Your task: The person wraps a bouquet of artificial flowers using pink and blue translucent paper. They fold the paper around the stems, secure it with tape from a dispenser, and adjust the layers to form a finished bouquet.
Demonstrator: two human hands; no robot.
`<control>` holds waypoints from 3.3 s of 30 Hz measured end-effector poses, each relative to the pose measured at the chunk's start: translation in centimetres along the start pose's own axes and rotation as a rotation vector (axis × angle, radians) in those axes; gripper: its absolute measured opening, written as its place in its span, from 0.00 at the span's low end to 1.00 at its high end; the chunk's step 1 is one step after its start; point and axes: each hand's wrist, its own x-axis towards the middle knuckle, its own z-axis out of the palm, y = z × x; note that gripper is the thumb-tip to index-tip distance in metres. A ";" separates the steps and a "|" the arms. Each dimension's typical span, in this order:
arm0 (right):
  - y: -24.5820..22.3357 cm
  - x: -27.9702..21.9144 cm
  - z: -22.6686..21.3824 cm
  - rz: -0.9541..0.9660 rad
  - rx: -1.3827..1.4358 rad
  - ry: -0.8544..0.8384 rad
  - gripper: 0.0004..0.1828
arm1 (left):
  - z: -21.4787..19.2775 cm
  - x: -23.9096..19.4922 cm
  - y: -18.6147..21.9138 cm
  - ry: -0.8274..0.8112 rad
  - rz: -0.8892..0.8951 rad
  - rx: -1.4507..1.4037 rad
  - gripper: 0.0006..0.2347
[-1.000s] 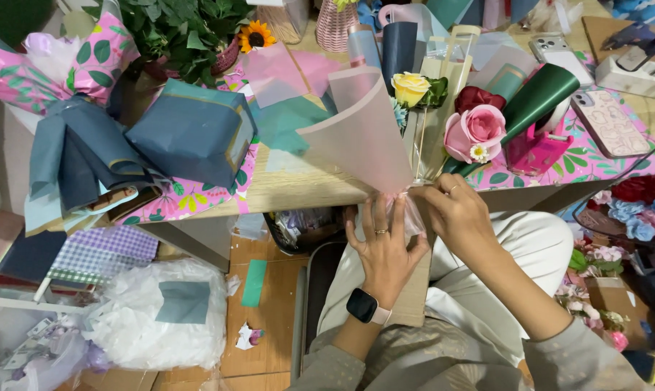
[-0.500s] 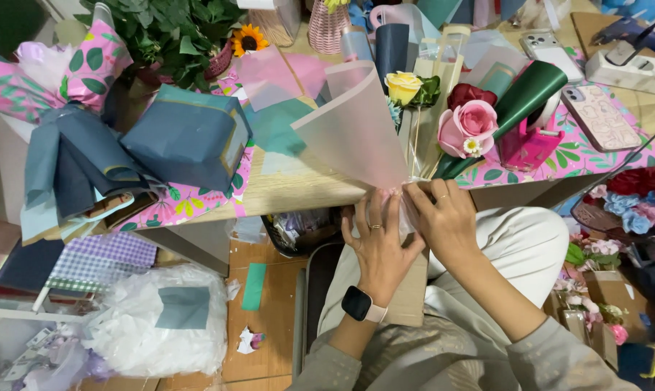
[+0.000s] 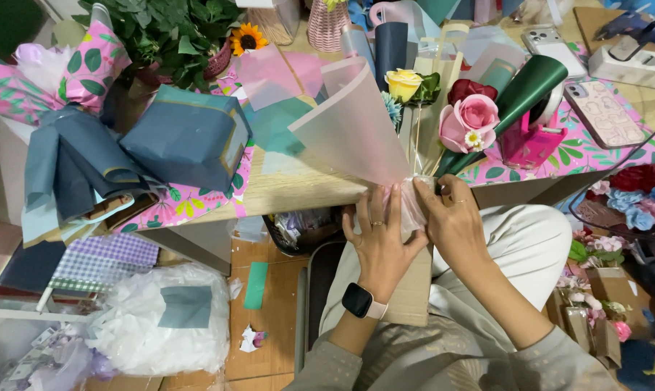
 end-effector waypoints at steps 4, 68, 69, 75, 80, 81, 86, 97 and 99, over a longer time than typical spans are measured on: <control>1.0 -1.2 0.8 0.024 -0.031 -0.007 0.24 | 0.5 -0.2 0.0 0.011 0.010 0.011 0.38; 0.1 -5.1 3.2 0.975 1.343 -0.220 0.39 | -5.3 3.9 -3.4 -0.368 -0.806 -1.503 0.31; 0.3 -5.9 4.4 0.961 1.393 -0.221 0.41 | -5.5 3.7 -3.1 -0.331 -0.826 -1.500 0.32; -3.2 -3.2 7.1 0.783 1.524 -0.218 0.45 | -8.3 5.2 -2.2 -0.111 -0.783 -1.303 0.21; -3.0 -3.6 5.9 0.717 1.357 -0.377 0.25 | -7.5 2.9 -1.3 0.156 -0.658 -1.094 0.18; -3.0 -3.7 5.5 0.698 1.324 -0.356 0.19 | -7.6 2.8 -1.0 0.187 -0.596 -0.966 0.15; -3.8 -3.9 4.8 0.726 1.298 -0.218 0.23 | -3.8 2.3 -1.2 0.105 -0.625 -0.827 0.18; 2.7 4.1 -1.1 0.507 0.911 0.042 0.17 | -1.8 1.1 -2.6 0.150 -0.501 -0.659 0.20; 3.4 8.6 -4.0 0.286 0.861 0.087 0.21 | -1.7 0.9 -2.6 0.158 -0.486 -0.631 0.20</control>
